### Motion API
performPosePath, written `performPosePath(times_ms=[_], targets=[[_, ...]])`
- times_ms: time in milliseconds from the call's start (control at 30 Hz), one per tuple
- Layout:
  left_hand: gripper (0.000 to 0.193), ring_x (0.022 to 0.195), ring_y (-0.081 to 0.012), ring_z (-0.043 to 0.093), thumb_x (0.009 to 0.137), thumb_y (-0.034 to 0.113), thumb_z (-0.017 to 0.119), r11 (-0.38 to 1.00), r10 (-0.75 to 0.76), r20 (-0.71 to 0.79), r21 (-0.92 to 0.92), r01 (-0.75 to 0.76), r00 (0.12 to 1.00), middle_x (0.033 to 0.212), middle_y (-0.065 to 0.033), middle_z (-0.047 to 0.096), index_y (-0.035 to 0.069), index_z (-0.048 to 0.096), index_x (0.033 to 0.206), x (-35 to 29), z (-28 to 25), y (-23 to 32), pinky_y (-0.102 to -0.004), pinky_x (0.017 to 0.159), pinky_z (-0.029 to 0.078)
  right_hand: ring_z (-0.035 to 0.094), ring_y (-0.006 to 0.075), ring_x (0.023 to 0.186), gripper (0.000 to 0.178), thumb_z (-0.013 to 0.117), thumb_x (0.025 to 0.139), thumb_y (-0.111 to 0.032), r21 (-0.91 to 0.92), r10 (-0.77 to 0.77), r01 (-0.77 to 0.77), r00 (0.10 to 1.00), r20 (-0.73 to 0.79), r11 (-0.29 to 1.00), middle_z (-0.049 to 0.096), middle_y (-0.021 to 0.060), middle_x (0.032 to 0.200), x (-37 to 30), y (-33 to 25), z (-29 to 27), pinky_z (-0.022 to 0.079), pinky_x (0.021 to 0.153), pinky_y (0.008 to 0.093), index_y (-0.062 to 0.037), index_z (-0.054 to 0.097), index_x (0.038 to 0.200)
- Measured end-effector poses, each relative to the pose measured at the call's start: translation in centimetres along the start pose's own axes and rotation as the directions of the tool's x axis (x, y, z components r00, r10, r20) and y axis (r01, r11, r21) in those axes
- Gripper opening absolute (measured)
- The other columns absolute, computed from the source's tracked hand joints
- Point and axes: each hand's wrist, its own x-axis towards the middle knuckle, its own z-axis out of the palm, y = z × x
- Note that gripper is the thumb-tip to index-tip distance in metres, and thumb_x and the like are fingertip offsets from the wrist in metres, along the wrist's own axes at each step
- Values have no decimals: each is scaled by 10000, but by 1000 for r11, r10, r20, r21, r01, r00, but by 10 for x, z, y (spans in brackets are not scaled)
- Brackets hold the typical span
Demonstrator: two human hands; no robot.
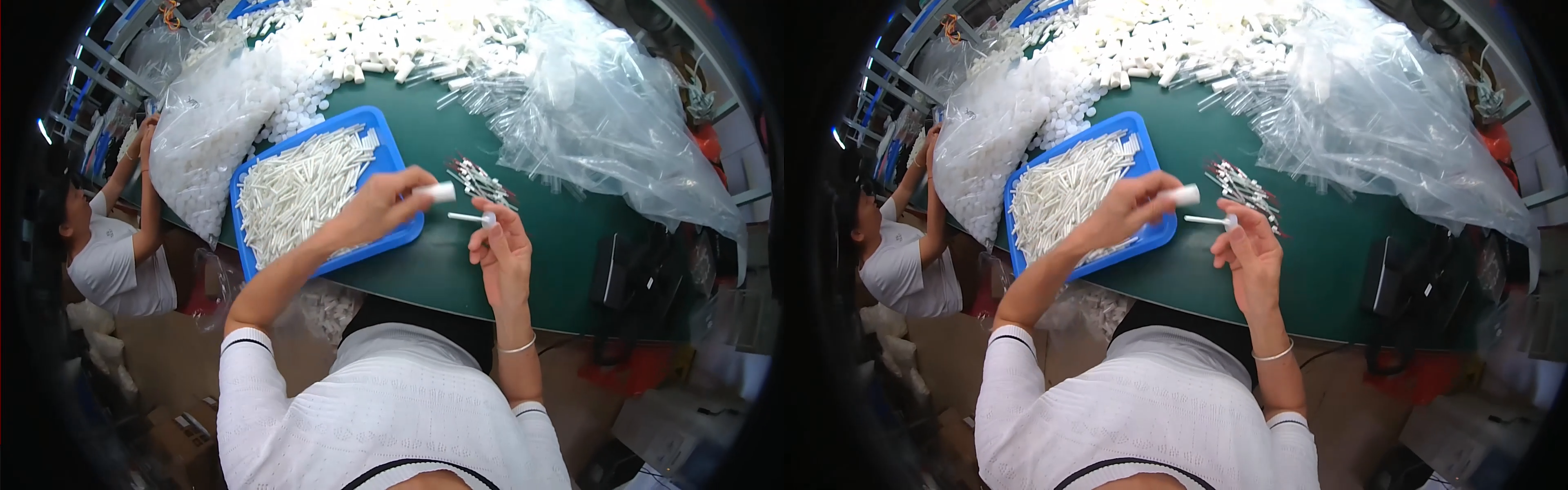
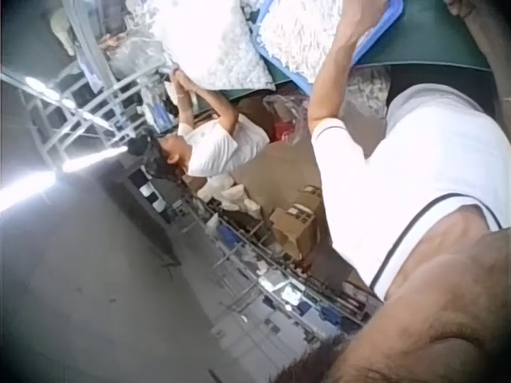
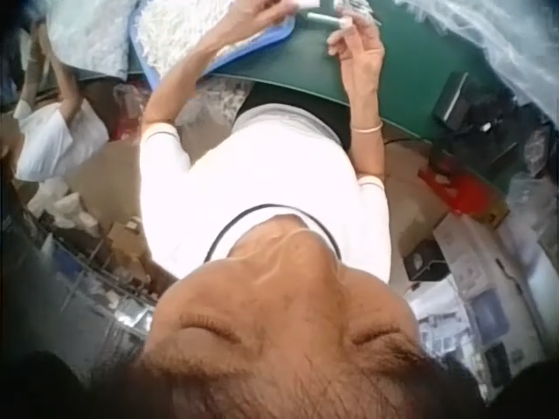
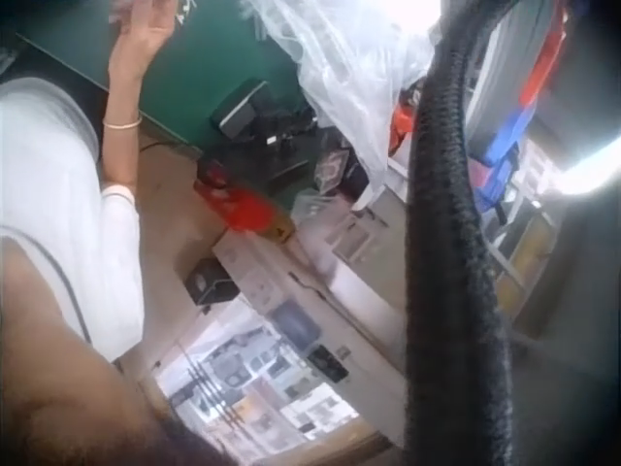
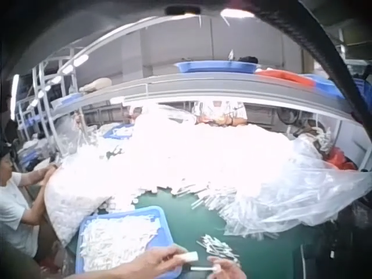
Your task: Assembling small electronic or toy components by inserting wire parts into plastic housings at a factory workbench.
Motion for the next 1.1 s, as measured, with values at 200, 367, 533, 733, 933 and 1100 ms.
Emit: performPosePath(times_ms=[200, 367, 533, 733, 933, 1100], targets=[[246, 681, -66, 562, 948, 106, 568, 888, -178, -19, -434, 153, 984, 823, -27, 609, 18, 556, 1177, -57, 53, 13, -221, 596, 473, 668, 159, 823, 282, 553, 970, -185, 70, 72, -78, 993, 91, 994, 625, 186, 1127, -16, 19, 14, 577, 731, 271, 4, 522, 1177], [201, 707, -138, 644, 877, 11, 623, 978, 152, -242, 179, -110, 958, 817, -76, 658, 13, 615, 1078, -72, 56, 7, -265, 603, 503, 682, 204, 863, 258, 527, 981, -176, 155, 155, -165, 985, 72, 974, 601, 225, 1182, -30, 18, 11, 585, 756, 295, 3, 522, 1166], [190, 649, -227, 644, 840, -8, 642, 986, -46, -137, -166, 23, 990, 761, -121, 654, 15, 642, 1029, -78, 53, 14, -297, 569, 486, 685, 226, 892, 273, 516, 987, -195, 130, 183, -197, 977, 114, 972, 589, 240, 1204, -39, 17, 12, 585, 769, 301, 12, 516, 1164], [188, 684, -185, 657, 843, -15, 646, 977, 168, -210, 165, -135, 963, 780, -102, 675, 8, 645, 1030, -81, 52, 12, -275, 593, 503, 670, 222, 946, 235, 545, 964, -110, 7, 169, -171, 977, 130, 985, 597, 221, 1202, -39, 15, 11, 571, 807, 295, 36, 527, 1147], [333, 830, -228, 692, 862, -6, 639, 970, -80, -158, -240, 40, 984, 952, -147, 670, -2, 515, 1172, -80, 48, 34, -308, 738, 556, 628, 171, 1019, 234, 591, 910, 20, -288, 42, 6, 986, 162, 957, 621, 144, 1161, -40, 18, 10, 525, 888, 272, 58, 560, 1139], [199, 762, -226, 689, 877, 60, 649, 997, -38, -111, -69, 31, 993, 828, -120, 668, 5, 535, 1031, -62, 48, 22, -307, 671, 536, 626, 301, 886, 308, 731, 730, -3, -780, -256, 454, 890, 377, 430, 649, 99, 1025, -22, -1, 17, 505, 794, 355, -49, 634, 1019]])
